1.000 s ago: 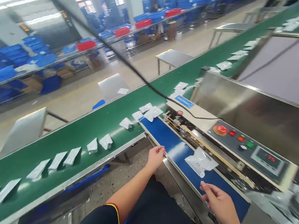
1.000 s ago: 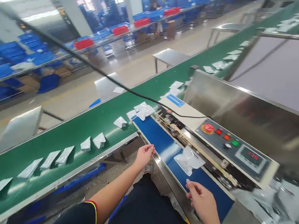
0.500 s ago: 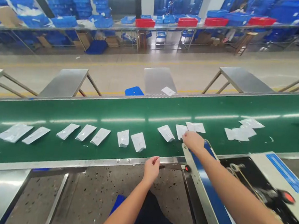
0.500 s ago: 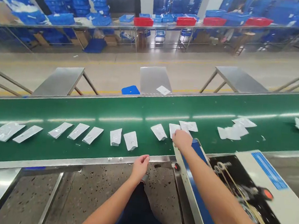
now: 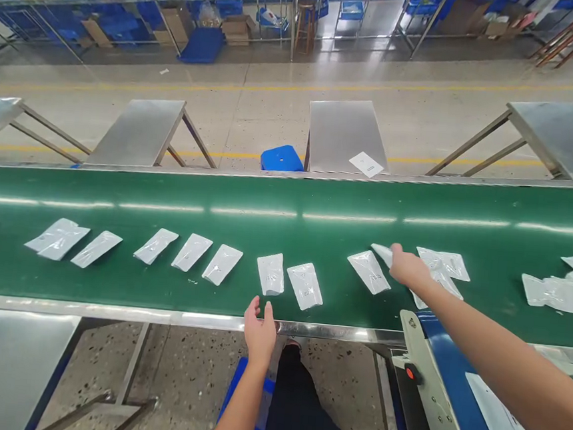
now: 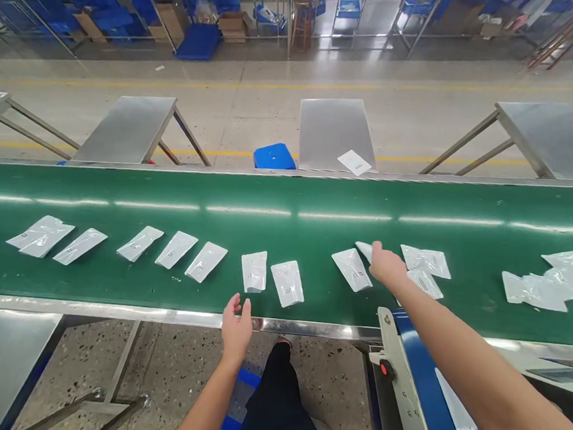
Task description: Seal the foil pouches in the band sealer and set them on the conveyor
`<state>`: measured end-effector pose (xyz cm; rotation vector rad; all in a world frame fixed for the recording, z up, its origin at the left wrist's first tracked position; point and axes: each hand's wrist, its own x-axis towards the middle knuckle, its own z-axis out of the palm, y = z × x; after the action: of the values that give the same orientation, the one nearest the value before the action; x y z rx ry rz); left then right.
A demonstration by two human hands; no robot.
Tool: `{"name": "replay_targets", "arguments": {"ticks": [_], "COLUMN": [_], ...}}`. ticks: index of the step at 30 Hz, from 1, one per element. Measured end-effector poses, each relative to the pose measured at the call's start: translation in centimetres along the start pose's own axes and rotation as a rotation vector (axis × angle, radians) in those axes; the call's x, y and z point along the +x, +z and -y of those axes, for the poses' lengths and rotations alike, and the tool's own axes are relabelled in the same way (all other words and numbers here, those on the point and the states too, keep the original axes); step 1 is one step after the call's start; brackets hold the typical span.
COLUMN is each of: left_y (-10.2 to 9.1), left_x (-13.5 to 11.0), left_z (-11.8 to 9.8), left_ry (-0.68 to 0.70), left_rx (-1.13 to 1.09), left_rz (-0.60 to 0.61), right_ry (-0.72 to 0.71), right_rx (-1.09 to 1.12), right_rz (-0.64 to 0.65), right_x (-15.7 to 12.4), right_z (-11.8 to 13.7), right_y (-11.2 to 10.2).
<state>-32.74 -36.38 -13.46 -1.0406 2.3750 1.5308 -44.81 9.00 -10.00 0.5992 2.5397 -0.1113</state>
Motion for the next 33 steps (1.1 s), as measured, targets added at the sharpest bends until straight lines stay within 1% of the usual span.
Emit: {"name": "replay_targets", "arguments": {"ticks": [1, 2, 4, 5, 7, 9, 11, 13, 15, 17, 18, 19, 20, 22, 24, 26, 29, 31, 33], "left_y": [0.7, 1.4, 3.1, 4.0, 5.3, 5.9, 5.6, 4.3, 2.1, -0.5, -1.7, -2.9, -3.9, -5.3, -5.8, -5.7, -4.8, -4.1, -3.6], "left_x": [0.9, 1.9, 3.6, 4.3, 5.3, 5.8, 6.0, 6.2, 6.9, 8.2, 8.9, 9.6, 10.2, 11.2, 11.3, 10.8, 8.5, 6.0, 2.7], "left_z": [-0.8, -1.6, -3.3, -4.1, -5.3, -6.0, -6.1, -6.1, -6.1, -6.3, -6.4, -6.5, -6.6, -6.7, -6.8, -7.1, -8.3, -9.6, -10.9], "left_ry": [-0.057, -0.135, -0.296, -0.356, -0.418, -0.413, -0.334, -0.171, 0.04, 0.245, 0.319, 0.361, 0.361, 0.28, 0.201, 0.189, 0.252, 0.313, 0.375], "left_rx": [-0.019, -0.058, -0.156, -0.195, -0.254, -0.289, -0.278, -0.186, -0.027, 0.17, 0.269, 0.351, 0.407, 0.437, 0.415, 0.403, 0.401, 0.404, 0.397], "left_rz": [-0.003, 0.02, 0.129, 0.191, 0.29, 0.325, 0.312, 0.27, 0.204, 0.121, 0.069, 0.02, -0.014, -0.025, 0.029, 0.079, 0.109, 0.143, 0.232], "right_ry": [-0.036, -0.071, -0.124, -0.138, -0.158, -0.184, -0.225, -0.278, -0.33, -0.347, -0.338, -0.321, -0.303, -0.276, -0.273, -0.27, -0.251, -0.225, -0.197], "right_rx": [-0.015, -0.029, -0.051, -0.059, -0.064, -0.053, -0.034, -0.012, 0.011, 0.041, 0.064, 0.093, 0.125, 0.197, 0.274, 0.381, 0.601, 0.773, 0.937], "right_rz": [0.03, 0.059, 0.096, 0.101, 0.085, 0.058, 0.046, 0.055, 0.069, 0.075, 0.08, 0.088, 0.099, 0.125, 0.139, 0.134, 0.115, 0.112, 0.103], "right_x": [-0.4, -0.8, -1.7, -2.0, -2.4, -3.0, -4.2, -6.3, -9.0, -11.4, -12.3, -12.8, -13.0, -12.8, -12.3, -12.3, -14.2, -16.7, -20.1], "right_z": [0.6, 1.2, 2.4, 2.9, 4.0, 5.4, 7.5, 10.0, 12.6, 14.7, 15.3, 15.7, 15.8, 15.5, 14.6, 13.5, 11.8, 10.3, 8.3], "right_y": [0.5, 0.9, 1.8, 2.0, 2.1, 2.1, 2.5, 3.8, 5.7, 7.6, 8.3, 8.8, 9.0, 8.6, 7.5, 6.1, 4.4, 3.7, 3.5]}}
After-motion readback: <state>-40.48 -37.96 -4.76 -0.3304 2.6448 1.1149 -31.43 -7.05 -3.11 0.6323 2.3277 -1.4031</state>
